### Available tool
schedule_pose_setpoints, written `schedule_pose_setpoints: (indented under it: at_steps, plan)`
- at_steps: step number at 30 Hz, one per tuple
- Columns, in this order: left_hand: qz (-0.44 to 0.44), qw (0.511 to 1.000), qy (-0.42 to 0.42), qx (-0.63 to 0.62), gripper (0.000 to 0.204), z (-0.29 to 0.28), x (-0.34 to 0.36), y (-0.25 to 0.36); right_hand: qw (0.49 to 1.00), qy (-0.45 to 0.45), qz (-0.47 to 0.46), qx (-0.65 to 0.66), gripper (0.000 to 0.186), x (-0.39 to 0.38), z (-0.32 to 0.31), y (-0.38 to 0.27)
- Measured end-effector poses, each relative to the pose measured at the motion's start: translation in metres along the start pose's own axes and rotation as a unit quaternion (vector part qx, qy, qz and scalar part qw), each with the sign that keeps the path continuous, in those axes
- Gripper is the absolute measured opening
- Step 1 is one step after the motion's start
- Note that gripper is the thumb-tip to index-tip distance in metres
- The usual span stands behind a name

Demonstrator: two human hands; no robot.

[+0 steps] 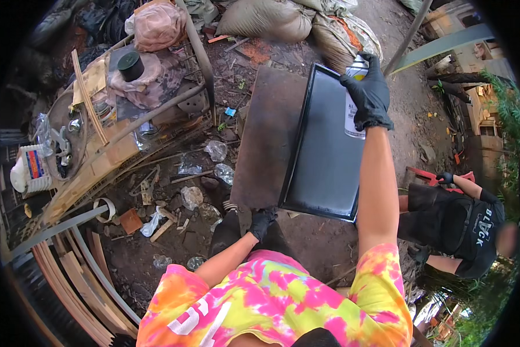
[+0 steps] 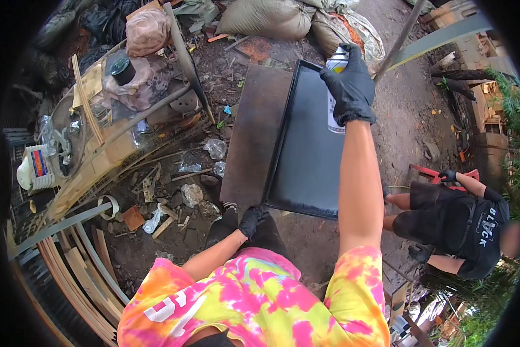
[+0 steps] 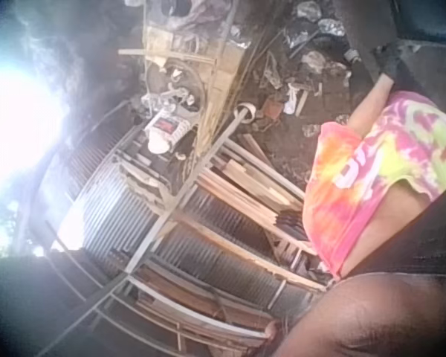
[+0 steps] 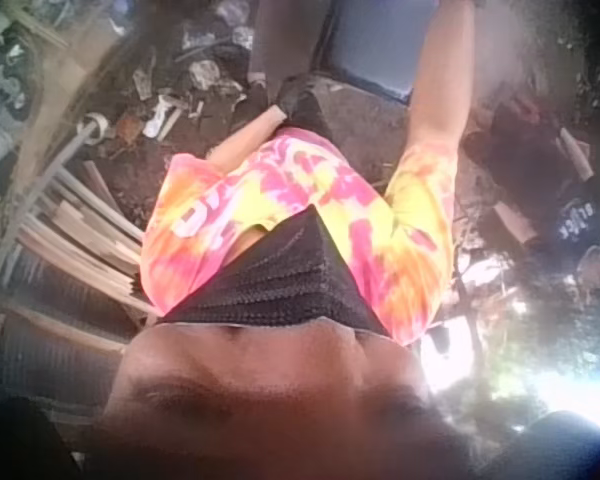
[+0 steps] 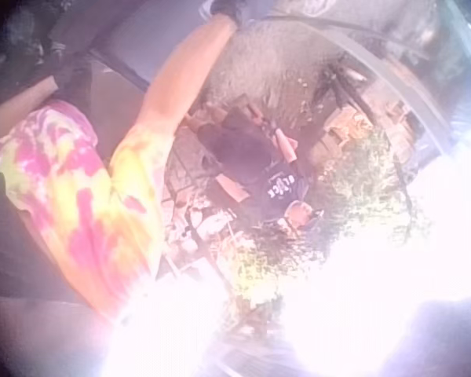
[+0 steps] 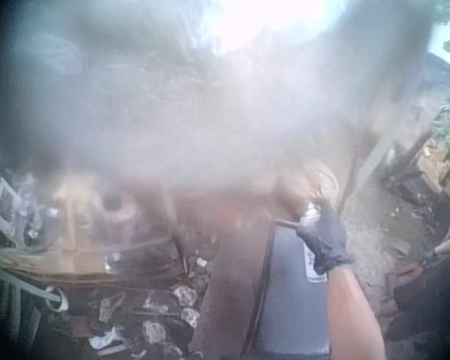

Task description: The person uses a spray can to apply black paint to multiple rectangular panels, handling them one at a time and placing them on a stack after painting.

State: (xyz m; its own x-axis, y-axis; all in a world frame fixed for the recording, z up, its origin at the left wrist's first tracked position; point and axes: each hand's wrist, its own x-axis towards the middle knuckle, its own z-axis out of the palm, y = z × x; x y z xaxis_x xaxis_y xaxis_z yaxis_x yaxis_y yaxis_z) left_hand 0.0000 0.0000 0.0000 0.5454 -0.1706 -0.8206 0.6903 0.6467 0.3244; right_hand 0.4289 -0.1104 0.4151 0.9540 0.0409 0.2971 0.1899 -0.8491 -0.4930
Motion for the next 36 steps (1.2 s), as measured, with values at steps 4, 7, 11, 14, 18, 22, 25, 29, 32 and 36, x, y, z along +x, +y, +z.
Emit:
schedule_pose_setpoints:
  at_steps: [4, 7, 11, 14, 18, 22, 25, 29, 32, 36]
  plan:
    - [0.253, 0.947, -0.048, 0.193, 0.03, -0.028, 0.012, 0.0, 0.995, -0.082, 0.052, 0.022, 0.073, -0.016, -0.013, -0.006]
    - [0.224, 0.966, -0.064, 0.112, 0.024, -0.016, 0.01, -0.01, 0.983, -0.154, 0.035, 0.096, 0.071, -0.068, -0.038, 0.005]
    - [0.133, 0.987, -0.085, 0.035, 0.03, -0.023, 0.013, 0.005, 0.981, -0.165, -0.01, 0.105, 0.071, -0.1, -0.055, 0.017]
    - [0.193, 0.966, -0.044, 0.163, 0.027, -0.022, 0.006, 0.01, 0.99, -0.116, 0.013, 0.08, 0.072, -0.064, -0.053, 0.035]
    - [0.138, 0.988, -0.068, -0.012, 0.021, -0.026, 0.001, 0.035, 0.997, -0.078, 0.022, -0.017, 0.073, -0.008, -0.037, 0.054]
    - [0.205, 0.977, -0.05, -0.042, 0.013, -0.013, -0.008, 0.052, 0.993, -0.109, 0.008, -0.034, 0.075, -0.003, -0.035, 0.07]
    - [0.167, 0.979, 0.012, -0.115, 0.013, -0.002, -0.016, 0.074, 0.992, -0.128, 0.004, -0.001, 0.073, -0.019, -0.035, 0.075]
    - [0.175, 0.982, 0.074, -0.016, 0.022, -0.003, -0.02, 0.1, 0.984, -0.161, 0.022, 0.067, 0.071, -0.053, -0.043, 0.069]
    - [0.185, 0.978, 0.088, -0.026, 0.044, -0.006, -0.021, 0.107, 0.984, -0.152, -0.02, 0.089, 0.066, -0.085, -0.051, 0.058]
    - [0.196, 0.98, 0.044, -0.01, 0.042, -0.004, -0.026, 0.105, 0.975, -0.162, -0.06, 0.138, 0.061, -0.124, -0.057, 0.037]
